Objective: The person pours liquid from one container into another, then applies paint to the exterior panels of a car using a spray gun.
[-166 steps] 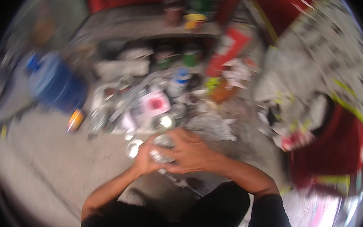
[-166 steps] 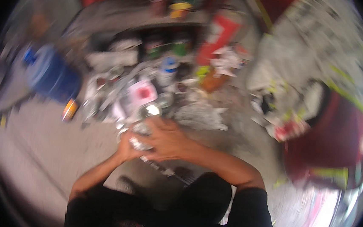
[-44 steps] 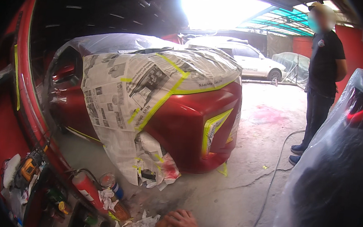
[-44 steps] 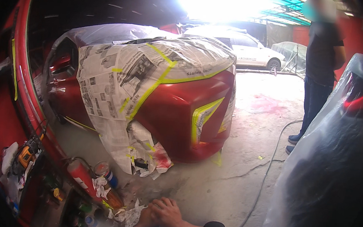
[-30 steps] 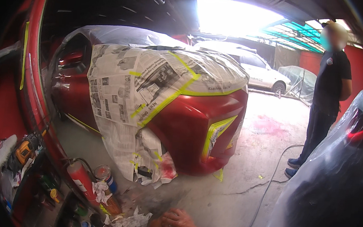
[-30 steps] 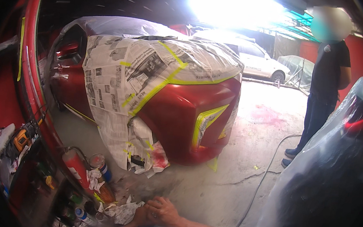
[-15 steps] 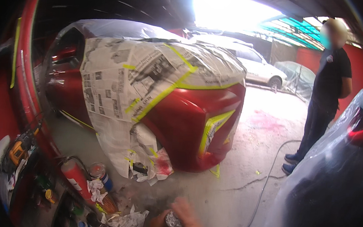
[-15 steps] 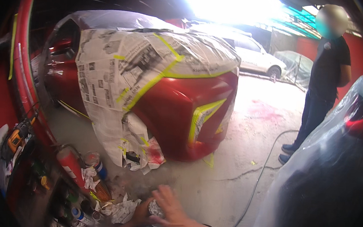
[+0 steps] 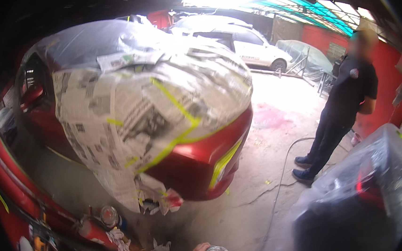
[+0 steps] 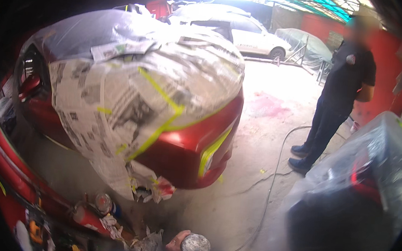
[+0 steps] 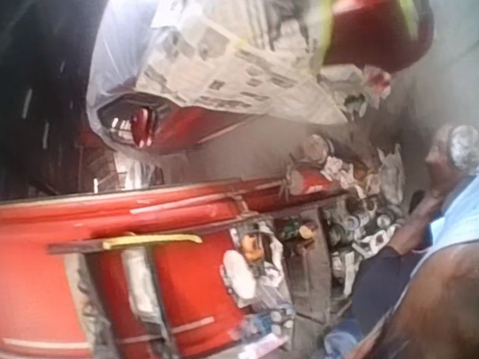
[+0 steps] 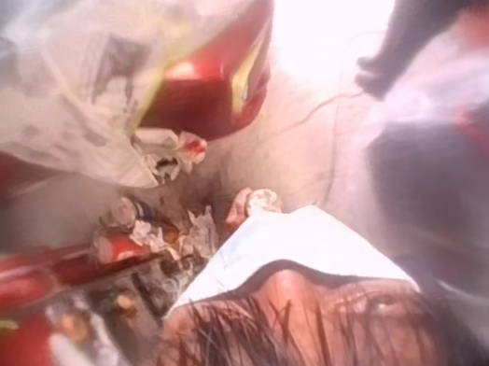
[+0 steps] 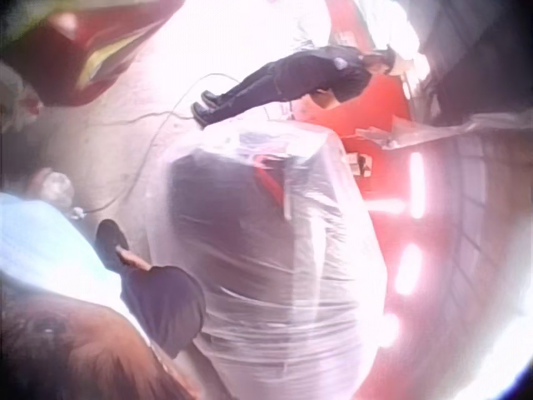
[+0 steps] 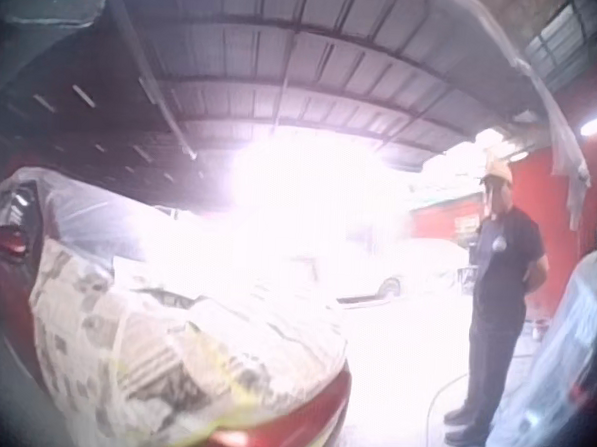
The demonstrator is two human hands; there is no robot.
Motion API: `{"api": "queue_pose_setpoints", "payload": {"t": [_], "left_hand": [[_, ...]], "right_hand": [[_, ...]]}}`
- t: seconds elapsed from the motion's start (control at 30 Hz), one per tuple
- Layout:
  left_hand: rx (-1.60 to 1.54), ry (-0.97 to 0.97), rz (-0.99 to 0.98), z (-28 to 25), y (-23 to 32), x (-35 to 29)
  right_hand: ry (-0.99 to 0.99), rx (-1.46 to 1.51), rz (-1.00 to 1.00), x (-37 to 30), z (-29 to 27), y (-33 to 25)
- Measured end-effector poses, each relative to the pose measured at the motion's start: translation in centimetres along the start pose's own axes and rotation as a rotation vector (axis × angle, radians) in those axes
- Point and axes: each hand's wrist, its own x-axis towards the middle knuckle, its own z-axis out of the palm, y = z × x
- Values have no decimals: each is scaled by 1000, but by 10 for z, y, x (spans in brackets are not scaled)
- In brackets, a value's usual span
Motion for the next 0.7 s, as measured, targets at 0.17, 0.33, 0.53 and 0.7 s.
{"api": "queue_pose_setpoints", "payload": {"t": [0.17, 0.33, 0.53, 0.7], "left_hand": [[-2, -3, 77, -21, 115, 80], [-11, -83, 44, -36, 202, 165], [12, -23, 52, 7, 248, 263], [2, -56, 50, 48, 282, 355]], "right_hand": [[8, 55, -201, -101, -107, -89], [397, 18, -430, -111, -214, -145], [77, 276, -481, -29, -292, -186], [-442, -9, -704, 69, -363, -186]]}}
